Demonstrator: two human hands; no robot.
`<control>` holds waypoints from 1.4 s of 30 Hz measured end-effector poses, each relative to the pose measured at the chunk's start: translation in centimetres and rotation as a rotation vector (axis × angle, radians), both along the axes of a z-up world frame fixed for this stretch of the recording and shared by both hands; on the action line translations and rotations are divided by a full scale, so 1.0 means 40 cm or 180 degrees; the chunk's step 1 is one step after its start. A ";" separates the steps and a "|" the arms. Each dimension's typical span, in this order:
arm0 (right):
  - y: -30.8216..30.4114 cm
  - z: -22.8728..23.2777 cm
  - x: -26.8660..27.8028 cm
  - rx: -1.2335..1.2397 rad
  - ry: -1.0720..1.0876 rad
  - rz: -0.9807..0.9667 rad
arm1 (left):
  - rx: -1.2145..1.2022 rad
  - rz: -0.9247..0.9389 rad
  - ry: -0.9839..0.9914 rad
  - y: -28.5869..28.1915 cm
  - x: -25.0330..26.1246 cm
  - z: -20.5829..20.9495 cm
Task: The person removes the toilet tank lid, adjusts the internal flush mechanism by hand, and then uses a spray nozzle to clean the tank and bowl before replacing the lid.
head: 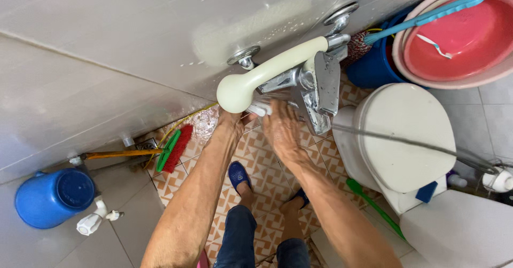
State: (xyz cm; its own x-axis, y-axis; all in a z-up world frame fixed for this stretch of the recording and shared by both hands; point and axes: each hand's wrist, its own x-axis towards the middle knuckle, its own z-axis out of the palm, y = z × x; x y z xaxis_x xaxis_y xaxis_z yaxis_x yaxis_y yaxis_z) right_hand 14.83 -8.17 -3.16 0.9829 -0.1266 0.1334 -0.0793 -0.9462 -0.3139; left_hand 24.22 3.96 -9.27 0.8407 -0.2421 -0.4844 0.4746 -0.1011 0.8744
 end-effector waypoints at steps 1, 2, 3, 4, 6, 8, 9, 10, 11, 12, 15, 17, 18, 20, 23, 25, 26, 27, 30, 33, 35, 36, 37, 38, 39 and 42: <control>0.007 -0.011 0.011 -0.0081 -0.0066 0.0049 | 0.0037 -0.0031 -0.0012 0.004 0.003 0.008; 0.005 -0.021 0.019 0.0065 0.0181 -0.0022 | 0.0061 -0.0056 -0.0005 0.009 0.006 0.015; 0.004 -0.031 0.029 0.0212 0.0429 -0.0093 | 0.0087 -0.0088 -0.0020 0.012 0.012 0.024; -0.002 -0.036 0.032 0.0348 0.0694 -0.0160 | 0.0117 -0.0145 -0.0031 0.011 0.011 0.035; -0.013 -0.033 0.047 0.0903 0.0502 -0.0373 | 0.0243 -0.0343 -0.0132 0.001 0.004 0.069; -0.014 -0.015 0.057 0.1246 0.0429 -0.0482 | 0.0586 -0.0811 -0.0533 -0.002 -0.010 0.113; -0.012 -0.006 0.059 0.1313 0.0464 -0.0482 | 0.0791 -0.1037 -0.0761 0.008 -0.006 0.127; -0.014 0.000 0.054 0.1373 0.0513 -0.0491 | 0.0887 -0.1162 -0.0801 0.018 -0.010 0.126; -0.020 0.004 0.051 0.1468 0.0556 -0.0314 | 0.1018 -0.1296 -0.0850 0.033 -0.010 0.112; -0.025 0.010 0.053 0.1564 0.0597 -0.0134 | 0.1067 -0.1378 -0.0771 0.052 -0.003 0.087; -0.028 0.030 0.066 0.1777 0.0939 0.0026 | -0.1003 -0.0501 0.0797 0.088 0.022 -0.019; -0.016 0.032 0.061 0.1385 0.1067 -0.0036 | -0.0802 -0.0310 0.0320 0.089 0.017 -0.061; 0.015 0.025 0.064 0.0945 0.1018 -0.0063 | -0.0700 -0.0212 0.0067 0.084 0.019 -0.061; 0.057 0.011 0.063 0.0372 0.0684 -0.0226 | -0.0094 -0.0022 0.0137 0.060 0.005 -0.031; 0.080 -0.015 0.075 0.0412 0.0252 -0.0609 | 0.0089 0.0156 0.0067 0.032 -0.010 0.027; 0.066 -0.011 0.091 0.1003 0.0533 -0.0835 | 0.0013 0.0261 0.0078 0.016 -0.033 0.051; 0.062 0.000 0.098 0.1181 0.0532 -0.0880 | -0.0042 0.0305 0.0104 0.016 -0.037 0.060; 0.061 0.017 0.104 0.1358 0.0529 -0.0923 | -0.0088 0.0342 0.0132 0.012 -0.042 0.066; 0.063 0.086 0.080 0.1301 0.0345 -0.0703 | -0.0243 0.0477 0.0209 -0.005 -0.048 0.079; 0.056 0.146 -0.033 0.0989 -0.0064 -0.0206 | -0.0479 0.0509 0.0406 -0.031 -0.049 0.081; 0.050 0.182 -0.101 0.1018 0.0699 -0.0628 | -0.0721 0.0471 0.0633 -0.061 -0.049 0.088; 0.040 0.204 -0.137 0.1064 0.0425 -0.0632 | -0.0895 0.0463 0.0771 -0.067 -0.056 0.094; 0.028 0.229 -0.176 0.1107 0.0151 -0.0633 | -0.1163 0.0519 0.0979 -0.059 -0.076 0.106; 0.013 0.259 -0.211 0.1143 -0.0132 -0.0638 | -0.1468 0.0604 0.1186 -0.053 -0.101 0.130; -0.001 0.291 -0.241 0.1148 0.0076 -0.0927 | -0.1852 0.0773 0.1385 -0.047 -0.138 0.167; -0.029 0.380 -0.305 0.1621 0.0716 -0.1944 | -0.1296 0.0604 0.0663 -0.042 -0.236 0.359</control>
State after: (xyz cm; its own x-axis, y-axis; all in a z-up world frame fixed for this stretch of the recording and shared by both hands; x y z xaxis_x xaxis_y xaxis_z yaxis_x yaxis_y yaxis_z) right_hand 2.65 -9.33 12.05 0.7179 -0.6390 -0.2762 -0.6455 -0.4624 -0.6079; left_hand 14.80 2.29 5.11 0.7838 -0.2987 -0.5445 0.6204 0.3342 0.7096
